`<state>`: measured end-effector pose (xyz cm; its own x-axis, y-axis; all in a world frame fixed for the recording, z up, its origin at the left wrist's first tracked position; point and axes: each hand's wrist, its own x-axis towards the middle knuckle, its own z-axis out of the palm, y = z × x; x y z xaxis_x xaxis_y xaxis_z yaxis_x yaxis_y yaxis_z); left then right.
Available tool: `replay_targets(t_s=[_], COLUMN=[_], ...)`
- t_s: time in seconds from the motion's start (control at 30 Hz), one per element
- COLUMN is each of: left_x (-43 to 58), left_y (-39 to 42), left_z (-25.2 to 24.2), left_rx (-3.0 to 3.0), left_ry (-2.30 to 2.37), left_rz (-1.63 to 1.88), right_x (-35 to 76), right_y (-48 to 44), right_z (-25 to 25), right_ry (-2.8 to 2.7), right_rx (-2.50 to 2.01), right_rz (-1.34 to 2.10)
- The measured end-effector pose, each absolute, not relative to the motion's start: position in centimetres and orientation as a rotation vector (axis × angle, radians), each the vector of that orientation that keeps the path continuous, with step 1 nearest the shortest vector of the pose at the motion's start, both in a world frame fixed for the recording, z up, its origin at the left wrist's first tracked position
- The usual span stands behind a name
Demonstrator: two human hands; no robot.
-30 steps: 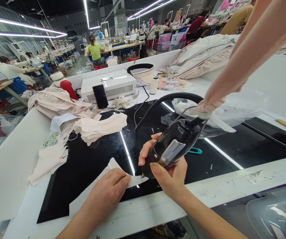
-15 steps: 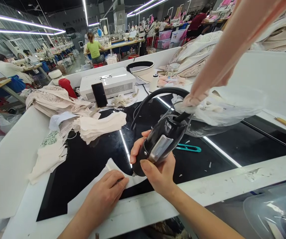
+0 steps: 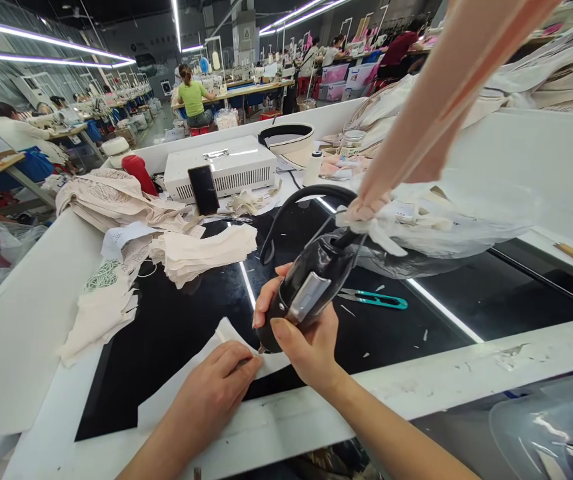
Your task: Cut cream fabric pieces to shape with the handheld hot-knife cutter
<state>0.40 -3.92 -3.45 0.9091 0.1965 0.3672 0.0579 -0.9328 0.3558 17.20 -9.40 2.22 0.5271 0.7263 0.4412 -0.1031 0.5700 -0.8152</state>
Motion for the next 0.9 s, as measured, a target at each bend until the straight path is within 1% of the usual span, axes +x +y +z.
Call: replay_targets(t_s=[0.13,0.37,0.7,0.8,0.9], left_x=[0.4,0.6,1.3,2.3,3.4], left_y=[-3.9,-4.0,-3.0,-2.0,-1.1], left_z=[-3.4,-3.7,-3.5,-3.8,-4.5], left_rx=[2.728,2.729,2.770,2.828,2.854], left_ry=[0.191,0.197,0.248,0.235,0.201], left_rz=[0.589,0.609,0.578,0.658,0.734], right_x=[17.2,16.9,18.9,21.0,22.6], right_y=[-9.3,-8.7,-8.9,-10.1,-12.0], right_z=[2.2,2.1,2.3,1.8,-0.5], right_ry=[-0.859,-0.859,-0.946,-0.984,-0.753], right_rx=[-0.898,-0.869,-0.854,-1.059,-1.296], right_rz=[0.541,0.583,0.514,0.396,0.066])
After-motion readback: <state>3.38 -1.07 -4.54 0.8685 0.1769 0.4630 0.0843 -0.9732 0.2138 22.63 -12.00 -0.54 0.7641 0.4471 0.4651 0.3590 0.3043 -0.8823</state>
